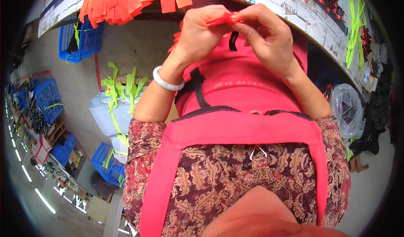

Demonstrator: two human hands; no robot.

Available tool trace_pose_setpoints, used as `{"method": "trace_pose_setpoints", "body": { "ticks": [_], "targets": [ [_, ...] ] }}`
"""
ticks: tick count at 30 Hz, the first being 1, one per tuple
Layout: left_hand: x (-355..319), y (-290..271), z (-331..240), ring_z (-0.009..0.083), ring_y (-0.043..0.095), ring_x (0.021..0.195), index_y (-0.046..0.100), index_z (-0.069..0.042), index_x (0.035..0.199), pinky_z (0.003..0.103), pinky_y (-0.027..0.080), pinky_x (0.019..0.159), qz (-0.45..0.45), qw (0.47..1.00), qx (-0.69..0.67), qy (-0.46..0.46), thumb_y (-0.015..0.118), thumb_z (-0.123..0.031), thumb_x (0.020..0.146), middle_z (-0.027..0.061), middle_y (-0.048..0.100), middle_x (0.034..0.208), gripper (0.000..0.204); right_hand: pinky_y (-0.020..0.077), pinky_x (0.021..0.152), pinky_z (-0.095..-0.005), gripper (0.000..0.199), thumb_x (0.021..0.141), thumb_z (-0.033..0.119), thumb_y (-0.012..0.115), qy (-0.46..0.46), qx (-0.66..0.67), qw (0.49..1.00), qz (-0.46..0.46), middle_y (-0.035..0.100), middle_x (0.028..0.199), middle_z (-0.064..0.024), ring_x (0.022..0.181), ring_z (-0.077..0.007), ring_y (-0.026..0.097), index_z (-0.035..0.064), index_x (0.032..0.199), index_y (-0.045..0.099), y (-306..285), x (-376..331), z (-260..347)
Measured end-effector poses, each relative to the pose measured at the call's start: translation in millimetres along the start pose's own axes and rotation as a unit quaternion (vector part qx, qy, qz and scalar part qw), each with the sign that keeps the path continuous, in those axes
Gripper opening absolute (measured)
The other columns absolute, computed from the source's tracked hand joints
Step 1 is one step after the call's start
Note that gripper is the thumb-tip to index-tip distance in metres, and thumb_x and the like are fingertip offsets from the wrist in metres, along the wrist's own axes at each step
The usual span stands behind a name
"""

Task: Assembling fabric straps by attaching black plastic buckles or clips to orange fabric pieces at a workbench.

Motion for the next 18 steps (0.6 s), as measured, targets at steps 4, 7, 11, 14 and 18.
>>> {"method": "trace_pose_setpoints", "body": {
  "ticks": [4, 7, 11, 14, 18],
  "targets": [
    [1, 6, 0, 0.0108, 0.054, 0.063, 0.067, 0.002, 0.086, 0.026, 0.043, 0.055, -0.012, 1.0, 0.024, 0.008, 0.064, 0.004, 0.081, 0.0042, 0.06, 0.072, 0.007, 0.0489, 0.061, -0.0222, 0.012, 0.088, 0.004, 0.066, 0.064, 0.052, 0.996, -0.016, 0.062, 0.087, -0.0057, 0.071, -0.0091, 0.06, -0.0003, 0.098, 0.061, 5, -2, -21],
    [2, 5, 3, 0.0101, 0.056, 0.066, 0.068, 0.002, 0.089, 0.025, 0.045, 0.058, -0.03, 0.998, 0.064, 0.003, 0.066, 0.002, 0.082, 0.0034, 0.062, 0.075, 0.008, 0.0484, 0.06, -0.0214, 0.01, 0.088, 0.005, 0.065, 0.054, 0.059, 0.997, 0.0, 0.061, 0.086, -0.0049, 0.07, -0.0083, 0.06, 0.0002, 0.097, 0.061, -3, 7, -20],
    [7, 2, -4, 0.0076, 0.06, 0.079, 0.067, 0.001, 0.1, 0.023, 0.049, 0.068, 0.038, 0.993, -0.078, -0.085, 0.067, -0.001, 0.085, 0.0027, 0.066, 0.085, 0.015, 0.0474, 0.059, -0.0203, 0.011, 0.089, 0.006, 0.064, 0.116, 0.12, 0.986, 0.018, 0.059, 0.084, -0.0038, 0.068, -0.0074, 0.058, -0.0006, 0.096, 0.06, -6, -2, -25],
    [7, -8, -1, 0.0081, 0.061, 0.078, 0.067, 0.001, 0.098, 0.023, 0.05, 0.069, 0.04, 0.992, -0.065, -0.097, 0.067, -0.001, 0.085, 0.0029, 0.067, 0.089, 0.013, 0.0479, 0.059, -0.0213, 0.01, 0.09, 0.005, 0.063, 0.087, 0.097, 0.991, 0.032, 0.059, 0.084, -0.0038, 0.067, -0.0076, 0.058, -0.0011, 0.096, 0.06, -5, -2, -22],
    [7, -5, -7, 0.0109, 0.061, 0.072, 0.064, 0.002, 0.092, 0.024, 0.049, 0.065, 0.039, 0.999, 0.006, -0.034, 0.066, 0.002, 0.084, 0.0045, 0.064, 0.084, 0.009, 0.049, 0.06, -0.0223, 0.008, 0.09, 0.004, 0.062, 0.034, 0.023, 0.998, 0.04, 0.058, 0.086, -0.0052, 0.066, -0.0103, 0.059, -0.0012, 0.096, 0.059, -7, 0, -13]
  ]
}}
Point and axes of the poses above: each hand's wrist, its own x-axis towards the middle knuckle, its own y-axis out of the palm, z = x × y, the point moved 5 cm from there along x, towards the middle knuckle
